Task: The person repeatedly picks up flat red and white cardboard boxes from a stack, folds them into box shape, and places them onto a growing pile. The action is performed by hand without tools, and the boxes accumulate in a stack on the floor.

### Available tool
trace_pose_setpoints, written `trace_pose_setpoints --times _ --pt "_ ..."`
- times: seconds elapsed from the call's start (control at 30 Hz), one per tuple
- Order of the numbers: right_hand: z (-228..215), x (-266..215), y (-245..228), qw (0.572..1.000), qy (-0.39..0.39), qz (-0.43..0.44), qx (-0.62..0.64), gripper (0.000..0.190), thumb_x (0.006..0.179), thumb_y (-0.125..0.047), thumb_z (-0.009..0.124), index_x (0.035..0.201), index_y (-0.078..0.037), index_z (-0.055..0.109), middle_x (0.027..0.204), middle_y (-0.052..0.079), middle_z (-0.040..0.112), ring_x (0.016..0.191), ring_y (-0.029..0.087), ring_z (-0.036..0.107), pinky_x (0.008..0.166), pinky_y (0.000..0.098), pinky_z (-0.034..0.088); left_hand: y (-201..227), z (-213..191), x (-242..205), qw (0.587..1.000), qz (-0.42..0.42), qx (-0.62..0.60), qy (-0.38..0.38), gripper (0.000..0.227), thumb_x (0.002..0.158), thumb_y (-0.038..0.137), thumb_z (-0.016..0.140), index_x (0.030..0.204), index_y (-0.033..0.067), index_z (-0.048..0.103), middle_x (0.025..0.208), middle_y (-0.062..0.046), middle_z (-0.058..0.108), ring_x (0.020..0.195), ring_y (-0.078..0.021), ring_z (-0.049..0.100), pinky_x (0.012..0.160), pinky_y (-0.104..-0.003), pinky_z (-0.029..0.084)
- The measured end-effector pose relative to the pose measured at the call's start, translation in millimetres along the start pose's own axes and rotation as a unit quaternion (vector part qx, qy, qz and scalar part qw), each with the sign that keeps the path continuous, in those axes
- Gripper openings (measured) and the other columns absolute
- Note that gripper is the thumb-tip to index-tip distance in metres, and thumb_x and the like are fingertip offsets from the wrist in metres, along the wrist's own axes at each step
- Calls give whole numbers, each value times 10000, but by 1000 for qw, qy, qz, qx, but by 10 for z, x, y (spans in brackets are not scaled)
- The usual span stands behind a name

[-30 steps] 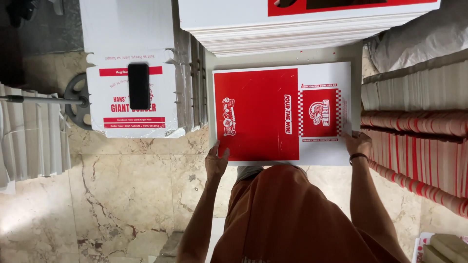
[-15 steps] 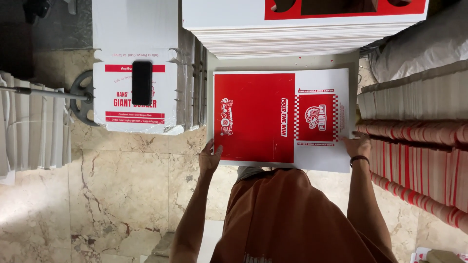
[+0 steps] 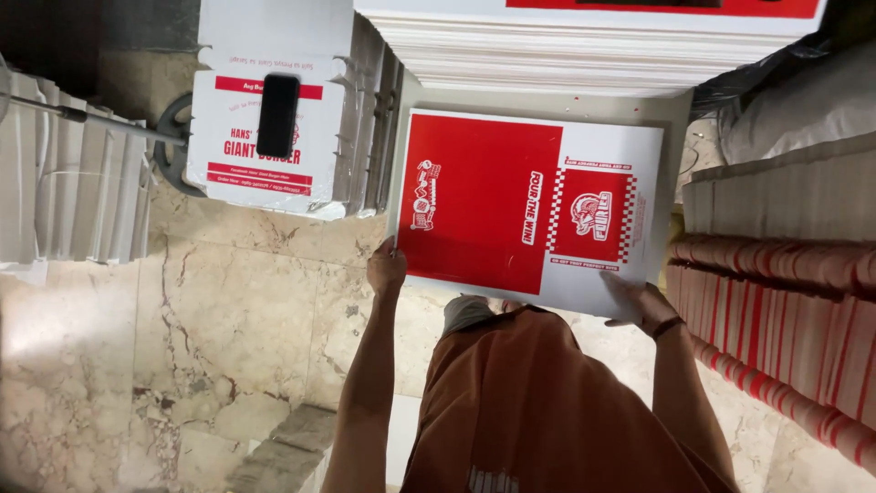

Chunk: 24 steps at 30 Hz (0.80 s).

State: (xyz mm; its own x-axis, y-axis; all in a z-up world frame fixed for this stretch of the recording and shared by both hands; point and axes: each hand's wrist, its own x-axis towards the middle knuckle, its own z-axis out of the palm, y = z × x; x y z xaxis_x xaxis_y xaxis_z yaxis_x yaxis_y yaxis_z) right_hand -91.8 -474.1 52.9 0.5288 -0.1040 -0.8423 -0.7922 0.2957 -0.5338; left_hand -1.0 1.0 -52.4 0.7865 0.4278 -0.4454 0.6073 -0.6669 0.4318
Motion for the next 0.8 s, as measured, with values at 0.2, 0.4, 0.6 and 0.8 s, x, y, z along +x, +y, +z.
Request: trace_pose_setpoints --times 0.2,0.4,0.6,0.8 --pt "-410 545 751 994 -13 -110 9 560 899 -190 685 1302 172 543 1006 379 616 627 510 646 380 603 556 -258 104 159 999 18 -32 -15 478 903 335 646 1375 260 661 1225 -80 747 1114 -281 718 987 -470 549" --pt "90 -58 821 996 28 -81 16 556 917 -284 775 1235 133 593 931 334 651 596 434 672 402 529 585 -191 -229 226 998 19 35 -46 551 909 329 630 1451 236 604 1259 -148 725 1180 -385 672 993 -534 537" --pt "-400 593 2508 993 104 17 53 644 893 -352 807 1304 96 594 994 350 654 753 470 680 657 590 622 -1169 -396 133 977 10 -127 -171 463 803 261 701 1259 178 695 1059 -135 736 996 -310 666 844 -427 542" --pt "-302 408 2247 966 212 -128 71 593 1031 -420 786 1352 36 585 1044 311 607 782 372 640 584 485 603 -1415 -306 -507 848 -126 -387 -341 716 889 364 769 1483 56 514 1215 -277 681 1014 -424 707 836 -616 586"
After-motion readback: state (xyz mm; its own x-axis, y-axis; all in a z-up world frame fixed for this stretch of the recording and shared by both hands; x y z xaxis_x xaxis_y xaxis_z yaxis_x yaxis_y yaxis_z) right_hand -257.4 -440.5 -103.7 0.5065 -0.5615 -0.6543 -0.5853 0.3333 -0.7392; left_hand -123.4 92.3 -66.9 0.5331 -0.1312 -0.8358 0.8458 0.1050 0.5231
